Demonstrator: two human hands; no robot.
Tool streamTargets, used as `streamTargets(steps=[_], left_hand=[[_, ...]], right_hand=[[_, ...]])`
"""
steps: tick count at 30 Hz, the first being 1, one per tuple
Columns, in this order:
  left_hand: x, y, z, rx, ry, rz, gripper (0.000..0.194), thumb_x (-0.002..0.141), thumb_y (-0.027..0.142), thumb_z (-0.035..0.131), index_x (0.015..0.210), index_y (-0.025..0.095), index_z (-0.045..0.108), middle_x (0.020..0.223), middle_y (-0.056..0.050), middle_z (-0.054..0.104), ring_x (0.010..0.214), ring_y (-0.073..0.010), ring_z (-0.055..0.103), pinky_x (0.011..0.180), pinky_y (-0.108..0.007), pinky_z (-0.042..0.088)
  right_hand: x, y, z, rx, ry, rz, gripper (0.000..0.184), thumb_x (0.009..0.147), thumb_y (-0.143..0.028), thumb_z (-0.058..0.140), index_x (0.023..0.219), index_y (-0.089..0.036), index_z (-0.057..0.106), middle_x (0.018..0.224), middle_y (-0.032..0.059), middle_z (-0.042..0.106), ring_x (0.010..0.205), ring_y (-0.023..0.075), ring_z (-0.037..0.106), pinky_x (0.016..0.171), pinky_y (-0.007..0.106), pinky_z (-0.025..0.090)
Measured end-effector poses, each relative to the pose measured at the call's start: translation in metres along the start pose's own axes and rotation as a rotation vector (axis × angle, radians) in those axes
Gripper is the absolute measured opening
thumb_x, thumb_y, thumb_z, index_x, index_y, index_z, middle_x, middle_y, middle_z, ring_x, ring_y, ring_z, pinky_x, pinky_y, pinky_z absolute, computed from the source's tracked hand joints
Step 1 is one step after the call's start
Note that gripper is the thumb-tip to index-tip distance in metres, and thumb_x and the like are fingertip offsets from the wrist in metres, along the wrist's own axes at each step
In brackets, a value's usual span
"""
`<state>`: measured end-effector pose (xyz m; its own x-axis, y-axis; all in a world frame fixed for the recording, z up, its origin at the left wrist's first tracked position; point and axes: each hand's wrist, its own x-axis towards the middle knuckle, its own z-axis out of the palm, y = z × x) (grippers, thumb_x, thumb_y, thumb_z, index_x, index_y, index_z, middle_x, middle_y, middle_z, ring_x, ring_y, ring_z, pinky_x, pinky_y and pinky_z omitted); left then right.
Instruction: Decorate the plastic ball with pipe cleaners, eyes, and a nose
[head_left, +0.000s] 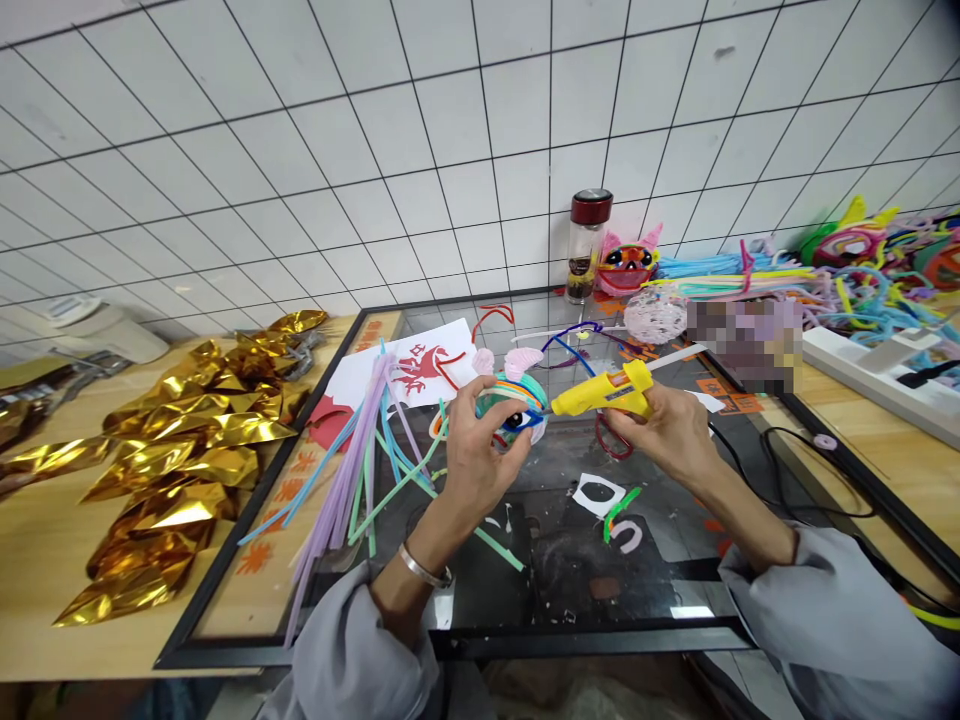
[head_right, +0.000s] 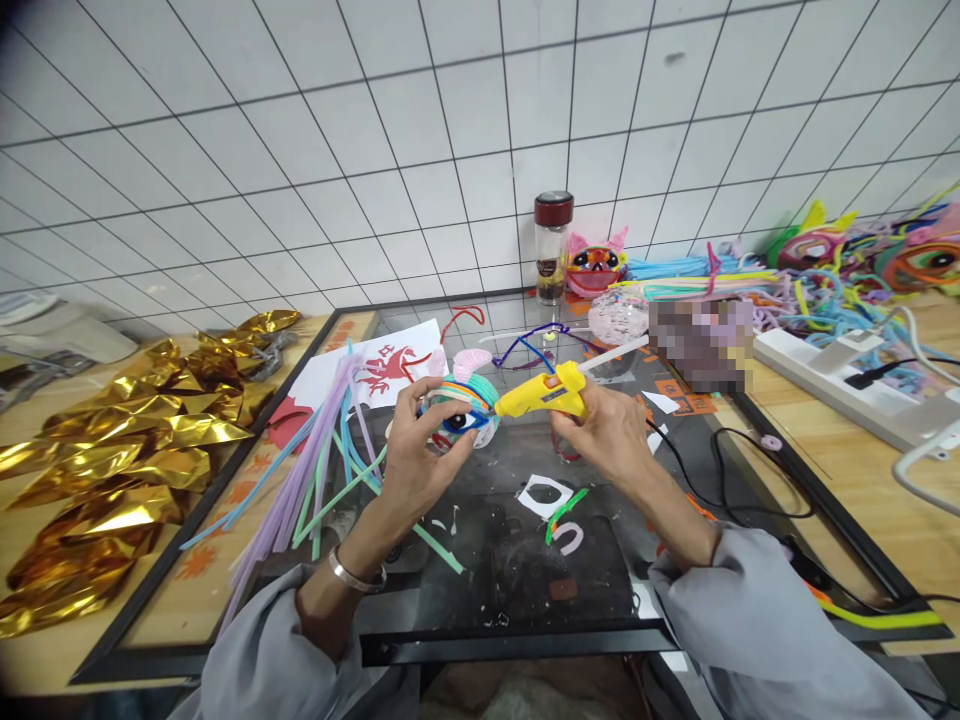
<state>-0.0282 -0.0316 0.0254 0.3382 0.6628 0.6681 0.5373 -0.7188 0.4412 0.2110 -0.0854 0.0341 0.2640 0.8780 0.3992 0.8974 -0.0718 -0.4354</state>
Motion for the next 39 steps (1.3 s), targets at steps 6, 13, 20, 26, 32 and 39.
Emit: streamTargets(steps=[6, 13, 20, 26, 32, 39], left_hand=[[-0.0003, 0.0004, -0.0004, 0.008, -0.014, -0.024, 0.021, 0.079, 0.015, 0.072, 0.098, 0.023, 0.072, 0.129, -0.011, 0.053, 0.124, -0.0287, 0.057, 0.104, -0.047, 0.049], [-0.0007, -0.0002, 0.0013, 0.013, 0.001, -0.017, 0.022, 0.078, 0.015, 0.073, 0.099, 0.023, 0.072, 0.127, -0.011, 0.054, 0.122, -0.0285, 0.057, 0.102, -0.046, 0.05], [-0.0001, 0.0003, 0.0004, -0.002, 0.004, -0.015, 0.022, 0.078, 0.014, 0.072, 0.099, 0.022, 0.072, 0.127, -0.011, 0.054, 0.123, -0.0288, 0.057, 0.102, -0.045, 0.05], [-0.0003, 0.0009, 0.0003, -0.008, -0.002, -0.013, 0.021, 0.078, 0.015, 0.072, 0.098, 0.022, 0.071, 0.128, -0.011, 0.053, 0.123, -0.0284, 0.057, 0.102, -0.045, 0.05], [-0.0006, 0.0009, 0.0008, 0.012, -0.01, -0.023, 0.022, 0.078, 0.015, 0.073, 0.098, 0.023, 0.071, 0.128, -0.01, 0.053, 0.123, -0.028, 0.057, 0.101, -0.044, 0.051], [0.0003, 0.0017, 0.0009, 0.009, -0.001, -0.021, 0.021, 0.078, 0.015, 0.072, 0.097, 0.023, 0.072, 0.127, -0.011, 0.054, 0.122, -0.0277, 0.058, 0.1, -0.043, 0.051]], right_hand=[[-0.0013, 0.0055, 0.0034, 0.022, 0.017, -0.067, 0.021, 0.075, -0.039, 0.055, 0.066, -0.021, 0.06, 0.054, 0.0039, 0.062, 0.051, 0.0186, 0.055, 0.053, 0.027, 0.029], [-0.0023, 0.0076, 0.0037, 0.073, 0.025, -0.097, 0.025, 0.076, -0.039, 0.054, 0.058, -0.023, 0.048, 0.052, 0.0025, 0.056, 0.049, 0.0167, 0.05, 0.053, 0.028, 0.027], [-0.0003, 0.0065, -0.0013, 0.108, -0.021, -0.109, 0.024, 0.074, -0.035, 0.053, 0.056, -0.024, 0.04, 0.051, 0.001, 0.052, 0.048, 0.0153, 0.048, 0.053, 0.028, 0.026], [-0.0007, 0.0089, -0.0003, 0.102, 0.022, -0.099, 0.022, 0.072, -0.035, 0.052, 0.057, -0.024, 0.042, 0.051, 0.0006, 0.052, 0.049, 0.0161, 0.049, 0.053, 0.029, 0.026], [-0.0014, 0.0101, 0.0016, 0.101, 0.023, -0.105, 0.022, 0.073, -0.034, 0.052, 0.056, -0.025, 0.042, 0.048, 0.0004, 0.05, 0.047, 0.0159, 0.047, 0.051, 0.028, 0.026], [-0.001, 0.0077, 0.0001, 0.102, 0.011, -0.131, 0.02, 0.073, -0.034, 0.052, 0.058, -0.024, 0.043, 0.051, 0.0015, 0.054, 0.047, 0.0154, 0.048, 0.051, 0.028, 0.026]])
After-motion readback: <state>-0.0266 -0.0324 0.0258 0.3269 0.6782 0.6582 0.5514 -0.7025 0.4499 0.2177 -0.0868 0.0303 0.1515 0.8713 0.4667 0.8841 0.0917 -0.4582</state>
